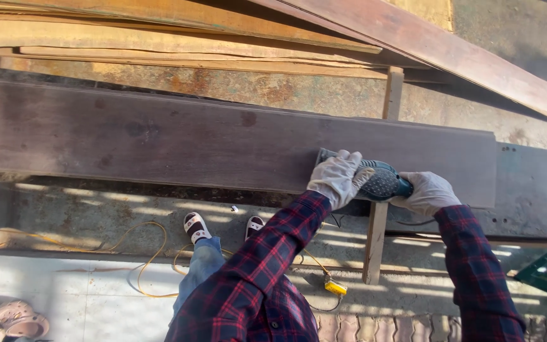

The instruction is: The person picks up an electric orbital sander, plugs in its power cord, and sands the surface of a long wooden board resting on supports, moving the sander along the board. At the end they set the sander down and step away from the board.

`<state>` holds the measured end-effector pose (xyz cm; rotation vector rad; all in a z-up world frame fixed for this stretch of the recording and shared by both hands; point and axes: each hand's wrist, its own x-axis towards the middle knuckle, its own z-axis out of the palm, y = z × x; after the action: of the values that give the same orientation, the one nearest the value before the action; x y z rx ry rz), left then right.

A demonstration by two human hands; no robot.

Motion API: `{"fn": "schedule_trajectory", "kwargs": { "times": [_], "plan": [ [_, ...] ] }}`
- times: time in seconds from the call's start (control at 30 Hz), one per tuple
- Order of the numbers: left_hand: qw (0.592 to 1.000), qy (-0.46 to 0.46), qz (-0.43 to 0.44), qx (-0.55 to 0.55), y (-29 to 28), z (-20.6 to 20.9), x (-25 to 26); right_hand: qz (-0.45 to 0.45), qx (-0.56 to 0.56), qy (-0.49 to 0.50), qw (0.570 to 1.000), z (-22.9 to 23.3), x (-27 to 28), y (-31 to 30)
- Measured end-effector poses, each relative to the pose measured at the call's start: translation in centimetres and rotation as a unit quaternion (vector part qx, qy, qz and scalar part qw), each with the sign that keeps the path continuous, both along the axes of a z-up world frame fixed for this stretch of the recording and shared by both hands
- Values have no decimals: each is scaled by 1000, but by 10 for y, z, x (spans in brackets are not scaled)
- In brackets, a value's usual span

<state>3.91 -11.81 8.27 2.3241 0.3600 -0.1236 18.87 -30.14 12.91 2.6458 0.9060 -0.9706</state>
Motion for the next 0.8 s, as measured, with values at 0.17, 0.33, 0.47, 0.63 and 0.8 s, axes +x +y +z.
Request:
{"fn": "schedule_trajectory", "kwargs": {
  "times": [0.17, 0.33, 0.47, 0.63, 0.8],
  "plan": [
    [1000, -11, 23, -9, -5, -5, 0, -26, -6, 9, 1000, -27, 20, -15],
    [1000, -17, 2, -17, -2, 4, -8, -6, 5, 10, 1000, 5, -7, -2],
    [999, -24, -10, -30, -5, -3, -15, -53, 7, 25, 998, 12, -22, 1],
    [982, -87, 95, -140, -7, -20, -21, -53, 30, 27, 998, 7, -31, 0],
    [978, -98, 72, -169, -7, 7, -30, -83, 63, 42, 994, 29, -67, -15]
  ]
}}
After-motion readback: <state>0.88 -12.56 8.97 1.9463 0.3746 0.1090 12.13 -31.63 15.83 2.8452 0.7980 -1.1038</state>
